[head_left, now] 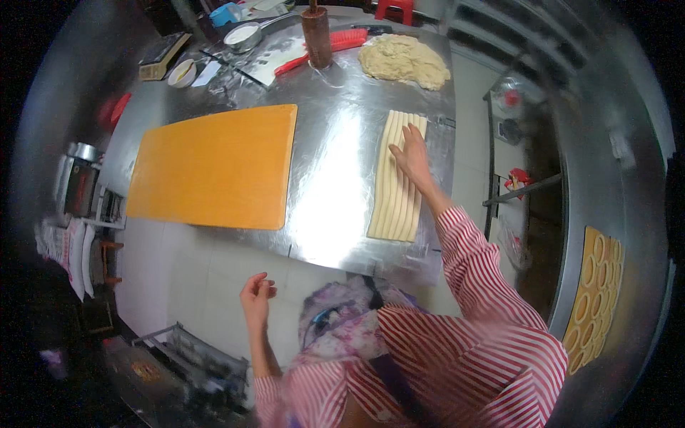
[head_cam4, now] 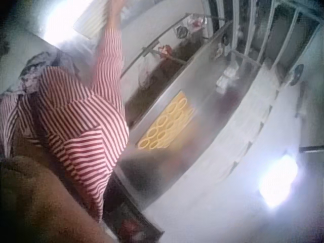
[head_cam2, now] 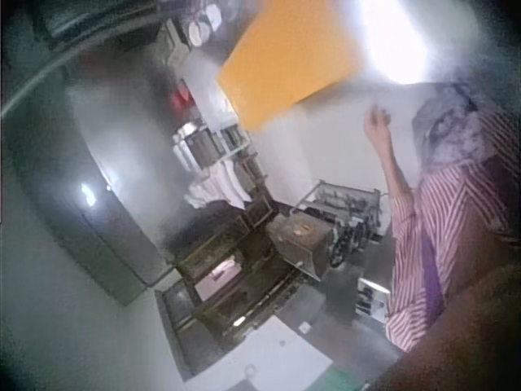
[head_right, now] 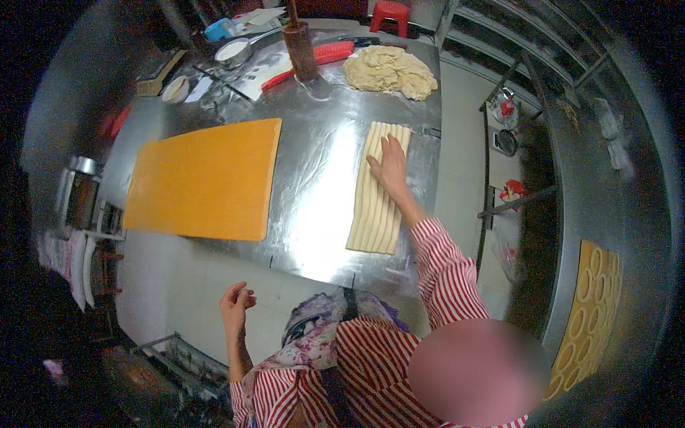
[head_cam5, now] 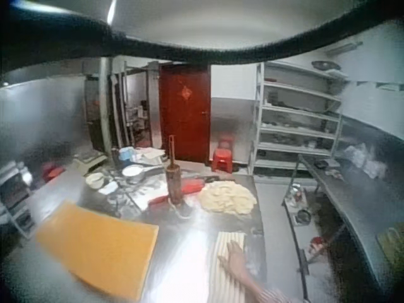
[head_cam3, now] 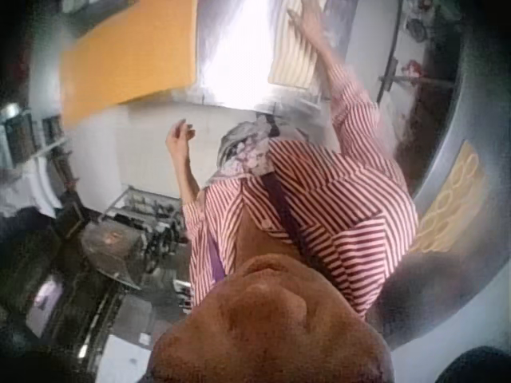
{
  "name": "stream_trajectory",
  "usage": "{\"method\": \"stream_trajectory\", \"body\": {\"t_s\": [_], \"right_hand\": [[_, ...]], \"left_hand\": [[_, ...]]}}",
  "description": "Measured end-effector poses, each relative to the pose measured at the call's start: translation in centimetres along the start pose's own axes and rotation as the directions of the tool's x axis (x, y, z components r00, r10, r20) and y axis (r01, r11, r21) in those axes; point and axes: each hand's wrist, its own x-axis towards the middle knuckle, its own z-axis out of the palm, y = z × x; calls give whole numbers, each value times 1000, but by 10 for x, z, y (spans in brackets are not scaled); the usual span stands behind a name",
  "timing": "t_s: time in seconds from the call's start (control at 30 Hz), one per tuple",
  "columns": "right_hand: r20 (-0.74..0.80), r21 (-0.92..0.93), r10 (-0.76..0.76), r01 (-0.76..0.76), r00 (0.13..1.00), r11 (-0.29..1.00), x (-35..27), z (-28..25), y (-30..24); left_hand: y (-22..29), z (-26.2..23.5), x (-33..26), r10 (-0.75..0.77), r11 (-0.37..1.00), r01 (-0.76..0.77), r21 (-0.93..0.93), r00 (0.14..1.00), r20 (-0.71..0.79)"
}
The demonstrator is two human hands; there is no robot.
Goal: The person shapes long strips of dough into circular rings on a wooden board. They roll the dough strips by hand, form them into loops, and pinch the ends to seal them. The finished rings are arranged in rows on the board.
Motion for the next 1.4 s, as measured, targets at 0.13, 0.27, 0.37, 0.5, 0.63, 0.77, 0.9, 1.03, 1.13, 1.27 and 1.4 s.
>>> {"method": "stream_trajectory", "body": {"t_s": [0.13,0.27,0.37,0.5,0.63,0.77,0.9,1.03,1.13,1.27,1.4], "right_hand": [[109,-291,190,-151,976,945,69,31,1],[99,-426,324,-254,941,868,93,66,11],[22,-481,338,-286,941,829,95,89,7],[-48,-478,360,-338,932,811,92,98,9],[-268,-405,377,-459,886,791,93,80,16],[-343,-279,537,-629,771,725,74,54,44],[-279,-233,579,-639,766,733,74,58,46],[-325,-220,538,-615,778,757,78,71,31],[-311,-178,522,-588,794,789,76,71,25],[-358,-205,393,-482,847,852,73,77,19],[-275,-129,366,-411,889,902,75,90,3]], "left_hand": [[14,-5,43,-10,999,6,46,997,72],[23,-11,90,-74,991,49,127,978,195],[29,-22,134,-41,996,18,87,960,275],[59,-39,195,-9,999,-10,50,931,364],[91,-37,267,46,987,-114,117,880,473],[153,23,312,122,947,-268,177,809,574],[186,116,345,277,852,-511,110,619,735],[209,213,349,289,813,-581,33,453,844],[212,284,350,346,726,-687,-45,308,886],[217,378,353,404,562,-813,-151,111,908],[197,454,359,478,360,-892,-274,-76,875]]}}
